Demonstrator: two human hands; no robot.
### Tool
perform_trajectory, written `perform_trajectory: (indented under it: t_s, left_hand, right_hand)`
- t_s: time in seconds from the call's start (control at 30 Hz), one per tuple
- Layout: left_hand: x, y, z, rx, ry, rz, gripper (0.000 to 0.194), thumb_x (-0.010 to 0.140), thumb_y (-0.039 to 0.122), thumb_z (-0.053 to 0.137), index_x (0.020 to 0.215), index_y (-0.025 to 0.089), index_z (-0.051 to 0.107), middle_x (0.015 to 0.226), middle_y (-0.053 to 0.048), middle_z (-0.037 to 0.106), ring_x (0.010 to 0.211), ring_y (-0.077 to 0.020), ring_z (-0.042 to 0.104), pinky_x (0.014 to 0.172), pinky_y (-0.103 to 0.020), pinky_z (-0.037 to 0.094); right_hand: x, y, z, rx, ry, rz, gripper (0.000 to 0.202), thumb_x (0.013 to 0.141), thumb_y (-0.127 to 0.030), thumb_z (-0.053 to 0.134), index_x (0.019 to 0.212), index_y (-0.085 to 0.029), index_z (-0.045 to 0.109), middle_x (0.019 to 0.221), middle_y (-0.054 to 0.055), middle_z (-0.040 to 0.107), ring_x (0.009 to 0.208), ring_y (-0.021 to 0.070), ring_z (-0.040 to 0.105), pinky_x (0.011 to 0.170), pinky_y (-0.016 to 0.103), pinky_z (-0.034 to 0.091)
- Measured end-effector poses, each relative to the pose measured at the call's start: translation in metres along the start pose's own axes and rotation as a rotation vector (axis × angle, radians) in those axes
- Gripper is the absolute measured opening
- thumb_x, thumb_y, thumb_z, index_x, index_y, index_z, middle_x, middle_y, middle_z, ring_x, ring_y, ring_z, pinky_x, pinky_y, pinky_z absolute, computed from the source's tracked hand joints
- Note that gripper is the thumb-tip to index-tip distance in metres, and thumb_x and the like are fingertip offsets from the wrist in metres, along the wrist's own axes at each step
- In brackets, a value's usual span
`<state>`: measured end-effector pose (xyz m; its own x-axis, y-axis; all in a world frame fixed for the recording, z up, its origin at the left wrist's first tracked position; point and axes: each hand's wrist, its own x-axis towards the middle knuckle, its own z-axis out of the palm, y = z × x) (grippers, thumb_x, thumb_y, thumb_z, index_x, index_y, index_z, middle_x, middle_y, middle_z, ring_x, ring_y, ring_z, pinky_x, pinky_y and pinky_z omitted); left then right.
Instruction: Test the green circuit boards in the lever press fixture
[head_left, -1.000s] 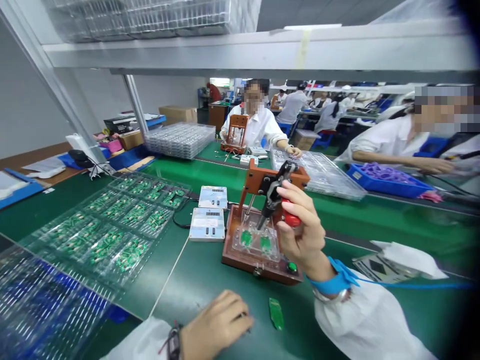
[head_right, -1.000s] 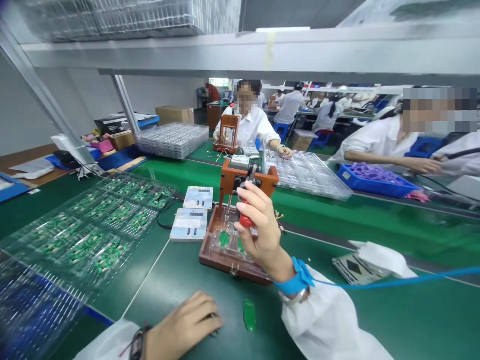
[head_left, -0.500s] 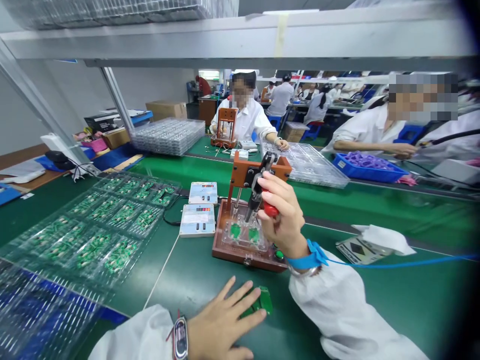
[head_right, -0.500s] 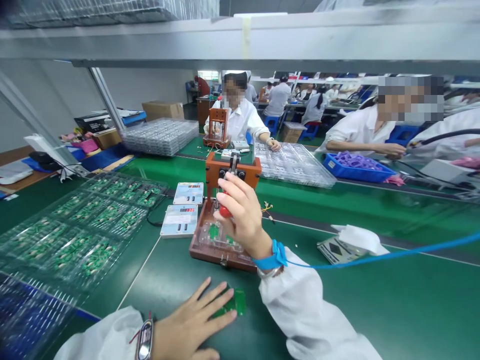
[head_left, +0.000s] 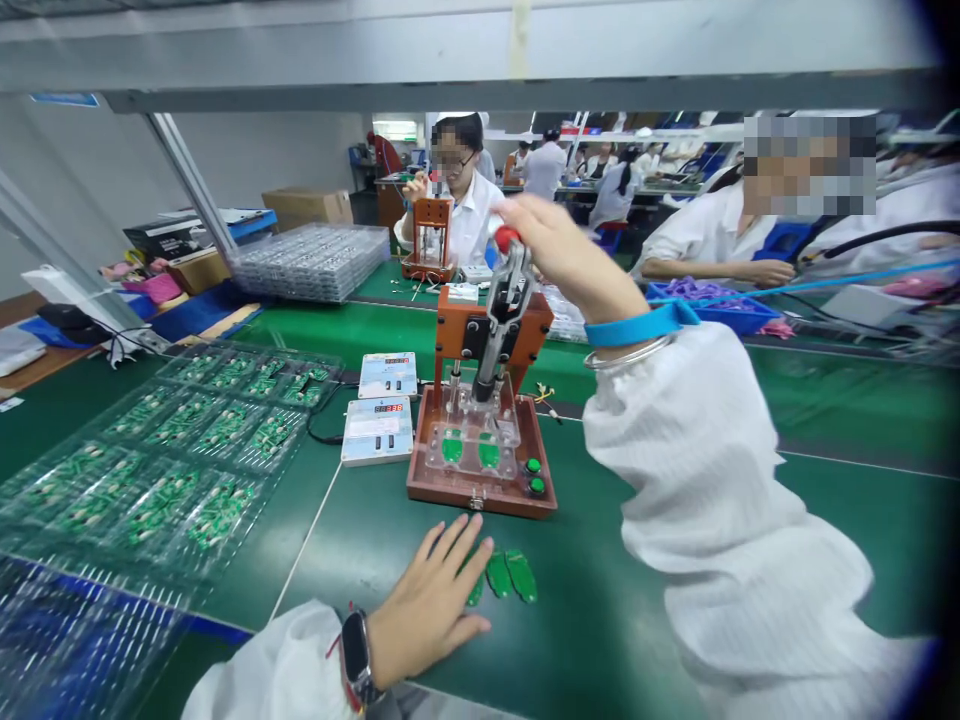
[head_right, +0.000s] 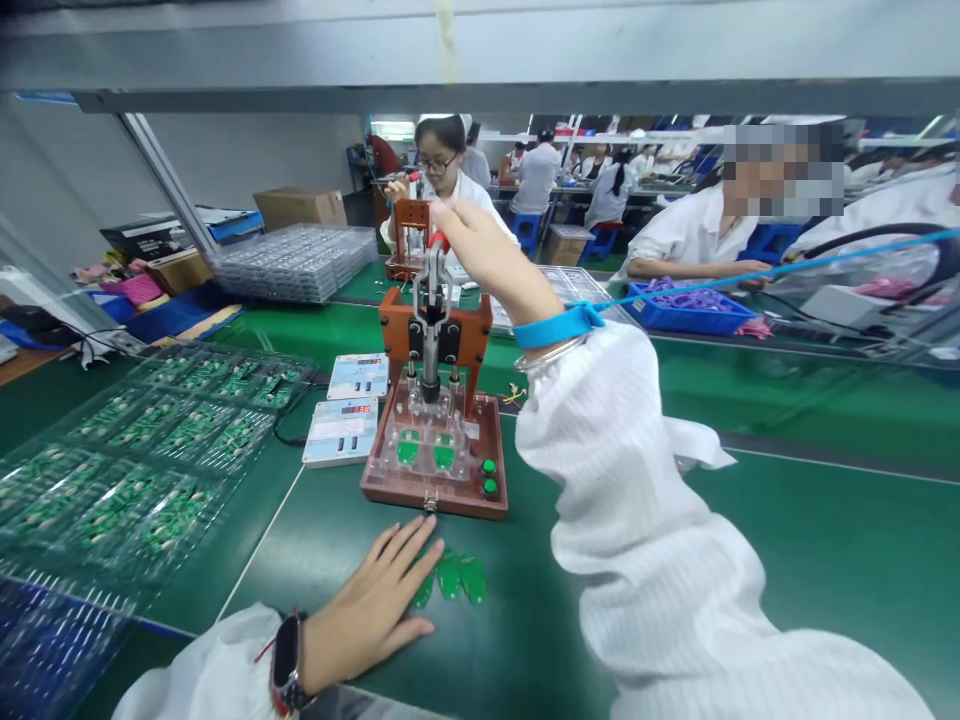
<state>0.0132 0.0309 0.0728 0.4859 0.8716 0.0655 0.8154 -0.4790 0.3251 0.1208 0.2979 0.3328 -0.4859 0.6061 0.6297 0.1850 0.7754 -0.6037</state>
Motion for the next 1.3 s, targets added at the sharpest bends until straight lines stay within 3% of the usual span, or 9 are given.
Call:
perform_trajectory:
  t_s: [0.07,0.2,0.23,0.3,0.4,0.5,0.7,0.93,1.3]
  left_hand:
    - [-0.005,-0.001,0.004,-0.026,0.019,-0.053,0.065,0.088,0.033,0.060,0.143,0.015,0.031,0.147,-0.016,0.035,0.136,-0.0309,0.031,0.106,-0.051,0.034]
    - [-0.011,-0.005,0.010,-0.107,0.066,-0.053,0.059,0.087,0.026,0.062,0.140,0.018,0.037,0.138,-0.013,0.048,0.129,-0.0284,0.041,0.102,-0.048,0.041]
    - [-0.012,-0.005,0.011,-0.126,0.081,-0.051,0.059,0.086,0.025,0.064,0.139,0.017,0.038,0.137,-0.013,0.049,0.128,-0.0278,0.042,0.102,-0.047,0.042]
    - [-0.012,-0.006,0.011,-0.151,0.095,-0.049,0.060,0.083,0.023,0.068,0.136,0.016,0.042,0.134,-0.013,0.051,0.125,-0.0270,0.044,0.101,-0.045,0.043]
    - [-0.012,-0.007,0.011,-0.150,0.106,-0.067,0.069,0.076,0.026,0.075,0.136,0.015,0.042,0.134,-0.013,0.052,0.122,-0.0289,0.046,0.100,-0.047,0.043]
    - [-0.014,-0.011,0.011,-0.156,0.128,-0.090,0.072,0.074,0.023,0.076,0.137,0.016,0.042,0.135,-0.013,0.051,0.121,-0.0295,0.046,0.098,-0.048,0.044]
    - [-0.024,-0.015,0.009,-0.215,0.192,-0.123,0.042,0.088,0.017,0.061,0.129,0.021,0.051,0.119,-0.008,0.060,0.108,-0.0232,0.052,0.094,-0.043,0.045]
    - [-0.018,-0.013,0.005,-0.232,0.162,-0.103,0.053,0.089,0.022,0.060,0.138,0.024,0.041,0.138,-0.010,0.048,0.122,-0.0259,0.043,0.099,-0.047,0.040]
    - [-0.005,-0.011,0.001,-0.331,0.155,-0.156,0.047,0.085,0.021,0.065,0.130,0.020,0.051,0.128,-0.010,0.054,0.118,-0.0256,0.046,0.098,-0.046,0.041]
  right_hand:
    - [-0.022,0.025,-0.001,-0.101,0.080,-0.035,0.041,0.095,-0.043,0.038,0.103,-0.009,0.060,0.103,0.003,0.062,0.106,0.0200,0.059,0.094,0.035,0.046]
    - [-0.119,0.056,0.020,-0.158,0.627,-0.064,0.022,0.092,-0.036,0.051,0.092,-0.016,0.060,0.091,0.005,0.063,0.089,0.0180,0.061,0.081,0.035,0.051]
    - [-0.146,0.060,0.030,-0.156,0.634,-0.006,0.020,0.092,-0.034,0.050,0.087,-0.016,0.060,0.084,0.005,0.063,0.082,0.0178,0.061,0.076,0.034,0.050]
    - [-0.192,0.063,0.052,-0.156,0.399,0.056,0.021,0.092,-0.031,0.048,0.082,-0.017,0.061,0.078,0.004,0.064,0.078,0.0183,0.061,0.072,0.034,0.050]
    - [-0.232,0.063,0.077,-0.271,-0.029,0.043,0.019,0.091,-0.033,0.053,0.098,-0.020,0.065,0.106,0.009,0.065,0.104,0.0249,0.058,0.086,0.043,0.045]
    - [-0.239,0.062,0.083,-0.349,-0.163,0.012,0.020,0.091,-0.034,0.055,0.102,-0.021,0.066,0.117,0.010,0.061,0.113,0.0268,0.053,0.092,0.047,0.040]
    - [-0.233,0.062,0.076,-0.410,-0.240,-0.026,0.026,0.090,-0.034,0.057,0.109,-0.018,0.065,0.115,0.012,0.061,0.112,0.0268,0.052,0.092,0.047,0.041]
    - [-0.233,0.054,0.088,-0.348,-0.169,-0.027,0.026,0.091,-0.034,0.056,0.110,-0.020,0.066,0.120,0.011,0.059,0.115,0.0264,0.051,0.094,0.047,0.042]
    - [-0.204,0.028,0.110,-0.408,-0.425,0.020,0.031,0.092,-0.023,0.053,0.121,-0.017,0.059,0.122,0.013,0.055,0.119,0.0283,0.047,0.098,0.048,0.039]
